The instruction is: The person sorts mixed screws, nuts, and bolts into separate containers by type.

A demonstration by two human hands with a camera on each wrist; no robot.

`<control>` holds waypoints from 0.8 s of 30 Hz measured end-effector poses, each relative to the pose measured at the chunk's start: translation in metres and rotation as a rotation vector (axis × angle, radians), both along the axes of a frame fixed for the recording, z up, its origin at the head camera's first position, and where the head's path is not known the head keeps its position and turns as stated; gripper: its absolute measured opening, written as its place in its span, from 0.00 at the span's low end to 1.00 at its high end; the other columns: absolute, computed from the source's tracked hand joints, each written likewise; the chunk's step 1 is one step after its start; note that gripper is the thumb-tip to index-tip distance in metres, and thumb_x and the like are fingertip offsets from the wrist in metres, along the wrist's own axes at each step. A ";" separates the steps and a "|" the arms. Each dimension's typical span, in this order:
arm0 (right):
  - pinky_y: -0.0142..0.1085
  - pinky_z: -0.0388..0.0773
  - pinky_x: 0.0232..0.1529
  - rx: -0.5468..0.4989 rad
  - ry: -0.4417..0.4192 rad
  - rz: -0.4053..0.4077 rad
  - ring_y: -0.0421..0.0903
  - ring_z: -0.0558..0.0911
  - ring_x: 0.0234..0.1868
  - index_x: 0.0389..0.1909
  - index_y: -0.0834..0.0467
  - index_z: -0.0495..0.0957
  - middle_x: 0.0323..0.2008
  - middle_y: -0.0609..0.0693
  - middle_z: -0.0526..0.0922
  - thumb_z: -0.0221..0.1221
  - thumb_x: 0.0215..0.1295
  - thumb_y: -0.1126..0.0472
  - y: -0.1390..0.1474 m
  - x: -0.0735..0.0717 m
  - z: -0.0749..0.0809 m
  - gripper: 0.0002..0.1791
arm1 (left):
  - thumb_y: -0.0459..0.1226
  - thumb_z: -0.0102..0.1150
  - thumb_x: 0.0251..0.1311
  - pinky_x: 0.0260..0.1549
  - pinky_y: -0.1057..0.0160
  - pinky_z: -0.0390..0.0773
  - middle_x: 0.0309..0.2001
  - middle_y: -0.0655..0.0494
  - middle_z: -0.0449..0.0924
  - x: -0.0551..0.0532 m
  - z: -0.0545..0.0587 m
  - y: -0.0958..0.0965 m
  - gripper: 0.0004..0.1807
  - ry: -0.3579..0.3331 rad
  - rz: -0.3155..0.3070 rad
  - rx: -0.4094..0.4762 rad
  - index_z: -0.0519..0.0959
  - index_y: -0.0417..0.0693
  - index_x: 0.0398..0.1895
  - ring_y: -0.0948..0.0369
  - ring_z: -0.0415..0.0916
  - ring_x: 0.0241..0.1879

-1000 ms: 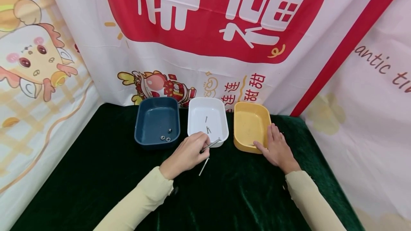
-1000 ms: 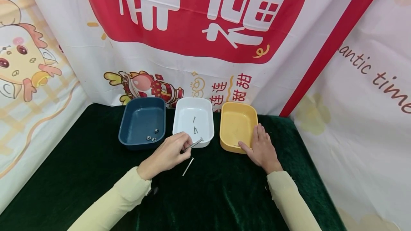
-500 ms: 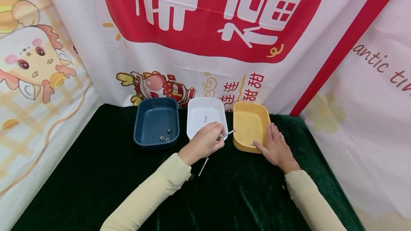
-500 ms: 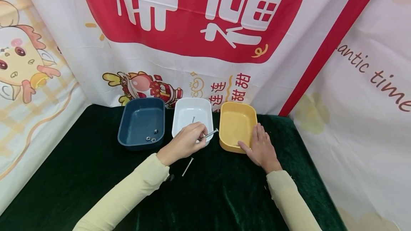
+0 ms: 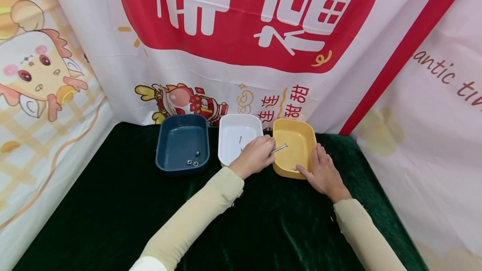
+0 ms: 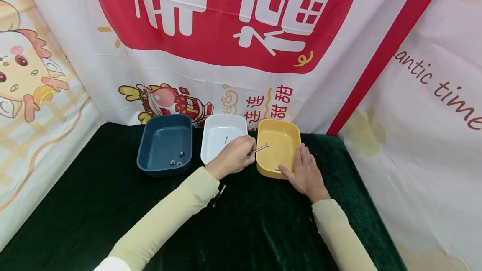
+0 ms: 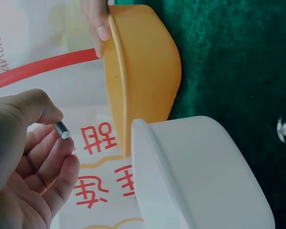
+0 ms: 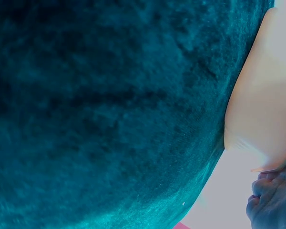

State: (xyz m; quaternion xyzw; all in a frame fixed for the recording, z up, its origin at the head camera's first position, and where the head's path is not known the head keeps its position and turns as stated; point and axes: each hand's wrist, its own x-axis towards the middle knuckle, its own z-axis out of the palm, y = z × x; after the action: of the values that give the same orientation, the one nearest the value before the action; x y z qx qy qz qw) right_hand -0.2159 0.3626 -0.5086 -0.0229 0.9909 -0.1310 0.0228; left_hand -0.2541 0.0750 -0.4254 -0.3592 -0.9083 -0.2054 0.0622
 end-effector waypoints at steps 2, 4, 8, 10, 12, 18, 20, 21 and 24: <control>0.65 0.42 0.84 0.000 0.002 0.003 0.66 0.41 0.86 0.86 0.59 0.28 0.87 0.56 0.28 0.42 0.73 0.22 -0.001 -0.001 0.001 0.61 | 0.34 0.62 0.68 0.32 0.64 0.79 0.36 0.56 0.77 -0.005 -0.001 0.005 0.02 -0.003 0.008 -0.023 0.79 0.48 0.35 0.62 0.75 0.33; 0.65 0.42 0.84 0.001 0.006 0.007 0.66 0.41 0.86 0.86 0.59 0.28 0.87 0.57 0.29 0.42 0.74 0.23 -0.002 -0.001 0.001 0.60 | 0.34 0.62 0.67 0.32 0.63 0.80 0.36 0.56 0.77 -0.009 -0.002 0.009 0.03 -0.003 0.016 -0.037 0.78 0.48 0.34 0.61 0.76 0.34; 0.65 0.43 0.84 0.001 0.017 0.010 0.66 0.42 0.86 0.86 0.59 0.29 0.87 0.59 0.31 0.43 0.74 0.23 -0.003 -0.002 0.001 0.60 | 0.33 0.62 0.66 0.34 0.61 0.80 0.37 0.54 0.78 -0.016 -0.004 0.017 0.06 -0.010 0.024 -0.053 0.76 0.49 0.32 0.60 0.76 0.34; 0.65 0.44 0.84 0.000 0.021 0.012 0.66 0.42 0.86 0.86 0.59 0.29 0.87 0.59 0.32 0.42 0.73 0.22 -0.004 -0.002 0.001 0.61 | 0.33 0.62 0.67 0.35 0.61 0.81 0.38 0.54 0.78 -0.018 -0.005 0.022 0.05 -0.012 0.025 -0.072 0.77 0.48 0.33 0.60 0.76 0.35; 0.65 0.43 0.84 -0.002 0.021 0.014 0.65 0.42 0.86 0.86 0.59 0.29 0.87 0.59 0.32 0.40 0.72 0.20 -0.004 -0.002 0.001 0.62 | 0.34 0.62 0.67 0.36 0.61 0.81 0.39 0.54 0.80 -0.021 -0.005 0.028 0.02 -0.012 0.024 -0.096 0.79 0.48 0.36 0.60 0.77 0.36; 0.66 0.43 0.83 -0.002 0.012 0.019 0.66 0.42 0.86 0.86 0.61 0.29 0.87 0.59 0.30 0.42 0.74 0.22 -0.004 -0.002 0.001 0.61 | 0.35 0.62 0.70 0.37 0.64 0.82 0.43 0.53 0.82 -0.027 -0.008 0.047 0.07 -0.018 0.019 -0.141 0.82 0.46 0.48 0.61 0.78 0.38; 0.66 0.43 0.83 0.001 0.020 0.017 0.67 0.43 0.86 0.86 0.62 0.30 0.87 0.61 0.32 0.44 0.75 0.24 -0.004 -0.003 0.000 0.60 | 0.35 0.62 0.70 0.37 0.64 0.82 0.44 0.52 0.82 -0.027 -0.009 0.054 0.08 -0.026 0.018 -0.143 0.82 0.45 0.49 0.60 0.79 0.38; 0.66 0.44 0.83 0.004 0.024 0.016 0.67 0.43 0.86 0.86 0.62 0.31 0.87 0.62 0.33 0.44 0.75 0.25 -0.003 -0.003 -0.001 0.60 | 0.35 0.62 0.71 0.36 0.64 0.82 0.44 0.52 0.82 -0.027 -0.010 0.056 0.09 -0.029 0.018 -0.143 0.82 0.45 0.50 0.60 0.79 0.39; 0.67 0.44 0.83 0.004 0.030 0.013 0.68 0.44 0.85 0.85 0.64 0.32 0.86 0.65 0.35 0.46 0.75 0.26 -0.002 -0.004 -0.003 0.60 | 0.36 0.61 0.72 0.36 0.64 0.83 0.46 0.51 0.83 -0.025 -0.012 0.064 0.09 -0.031 0.022 -0.141 0.82 0.44 0.52 0.60 0.80 0.40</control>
State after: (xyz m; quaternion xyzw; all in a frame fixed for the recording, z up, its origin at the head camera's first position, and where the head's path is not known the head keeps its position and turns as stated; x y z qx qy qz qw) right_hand -0.2196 0.3606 -0.5113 -0.0312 0.9912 -0.1283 0.0089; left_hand -0.2790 0.1386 -0.4375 -0.3495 -0.9251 -0.1461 0.0248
